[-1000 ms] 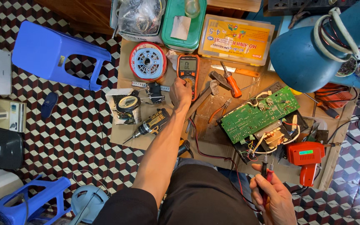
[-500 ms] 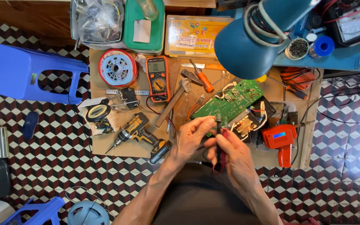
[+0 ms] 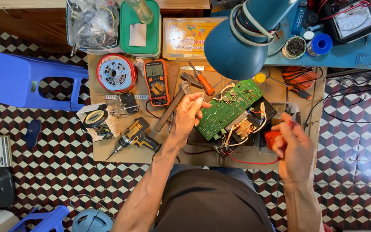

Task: The person repairs a green circuit board by hand, using a heat gun to apply heat to specific components and a multimeter to test electrical continuity. The person repeatedly flips the board and adjusts components while working at a cluttered electronics workbench.

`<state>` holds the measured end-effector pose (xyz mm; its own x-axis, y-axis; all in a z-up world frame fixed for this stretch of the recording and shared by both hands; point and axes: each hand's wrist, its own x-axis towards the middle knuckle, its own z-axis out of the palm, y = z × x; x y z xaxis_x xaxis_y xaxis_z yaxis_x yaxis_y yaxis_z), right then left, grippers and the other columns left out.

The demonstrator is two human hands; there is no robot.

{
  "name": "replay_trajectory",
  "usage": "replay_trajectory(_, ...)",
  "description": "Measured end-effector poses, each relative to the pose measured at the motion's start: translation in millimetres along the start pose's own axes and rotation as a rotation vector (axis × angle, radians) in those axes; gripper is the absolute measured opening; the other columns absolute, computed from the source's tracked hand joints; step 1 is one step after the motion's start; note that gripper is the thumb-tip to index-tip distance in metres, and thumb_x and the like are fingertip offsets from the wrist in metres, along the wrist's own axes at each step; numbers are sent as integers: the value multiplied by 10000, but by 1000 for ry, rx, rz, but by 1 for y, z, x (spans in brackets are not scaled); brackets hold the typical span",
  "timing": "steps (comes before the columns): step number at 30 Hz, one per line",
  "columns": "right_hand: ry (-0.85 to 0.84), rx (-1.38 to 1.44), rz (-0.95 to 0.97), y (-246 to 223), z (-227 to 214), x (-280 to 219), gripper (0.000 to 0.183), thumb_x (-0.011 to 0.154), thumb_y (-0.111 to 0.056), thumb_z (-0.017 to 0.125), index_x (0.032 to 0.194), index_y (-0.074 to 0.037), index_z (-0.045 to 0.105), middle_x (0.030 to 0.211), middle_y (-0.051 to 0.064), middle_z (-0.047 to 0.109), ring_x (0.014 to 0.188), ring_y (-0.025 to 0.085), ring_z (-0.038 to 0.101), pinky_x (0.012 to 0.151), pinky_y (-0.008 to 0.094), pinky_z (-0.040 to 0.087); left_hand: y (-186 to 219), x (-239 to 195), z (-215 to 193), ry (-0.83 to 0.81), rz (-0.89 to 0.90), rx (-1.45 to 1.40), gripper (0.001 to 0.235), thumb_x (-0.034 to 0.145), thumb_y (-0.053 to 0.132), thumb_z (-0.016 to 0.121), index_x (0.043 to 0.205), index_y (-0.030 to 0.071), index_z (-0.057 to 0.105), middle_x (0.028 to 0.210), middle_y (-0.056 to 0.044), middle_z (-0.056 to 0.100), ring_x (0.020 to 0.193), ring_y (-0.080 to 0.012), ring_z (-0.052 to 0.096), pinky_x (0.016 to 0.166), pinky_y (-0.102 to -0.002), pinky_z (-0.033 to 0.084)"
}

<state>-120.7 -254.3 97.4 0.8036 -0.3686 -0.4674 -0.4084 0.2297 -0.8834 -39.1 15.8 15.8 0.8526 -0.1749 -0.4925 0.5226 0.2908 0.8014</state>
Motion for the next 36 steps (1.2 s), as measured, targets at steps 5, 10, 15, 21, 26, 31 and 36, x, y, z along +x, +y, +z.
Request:
replay_trajectory(5,57,-26,-18,-6,0,27,423,1070,-353,576,1283,1,664,898,1,607,627,21,467,474,162,330,-1,10,13,222,-6,62,407,976,327,696,1143,-42,657,855,-30,670,612,-49,495,475,-194,354)
replay_trajectory(10,-38,21,-8,-4,16,49,376,1063,-283,604,1291,12,649,876,47,619,646,52,531,497,178,391,2,14,17,196,39,68,446,920,302,727,1260,32,625,854,-32,706,677,-42,593,533,-175,460)
replay_trajectory(15,-68,62,17,1,16,61,343,1043,-191,607,1297,37,631,945,94,686,644,83,580,485,198,423,3,22,21,190,10,84,421,906,275,740,1244,32,676,851,-28,723,678,-44,602,522,-178,452)
replay_trajectory(21,-57,-7,74,-1,11,69,366,1038,-186,602,1327,38,617,952,105,691,657,81,590,488,198,430,6,24,24,273,-37,163,301,911,271,736,1134,68,755,795,11,716,647,-30,582,505,-174,427)
replay_trajectory(26,-84,-103,75,3,11,81,355,1024,-178,611,1308,33,642,937,95,694,655,73,576,496,197,428,4,21,21,262,3,119,274,956,244,695,1151,56,741,819,5,701,641,-31,564,509,-180,421)
replay_trajectory(31,-119,-394,-30,13,7,99,297,1011,-169,619,1232,-15,744,892,84,706,642,84,536,529,224,418,-6,25,23,304,16,154,250,961,242,693,1115,51,741,799,4,672,617,-32,551,476,-185,409)
replay_trajectory(36,-154,-628,-160,20,8,105,317,1000,-198,616,1263,-52,718,889,58,738,728,63,621,664,225,503,-13,23,24,335,-6,125,251,954,247,690,1117,60,728,795,13,678,604,-27,543,463,-179,394)
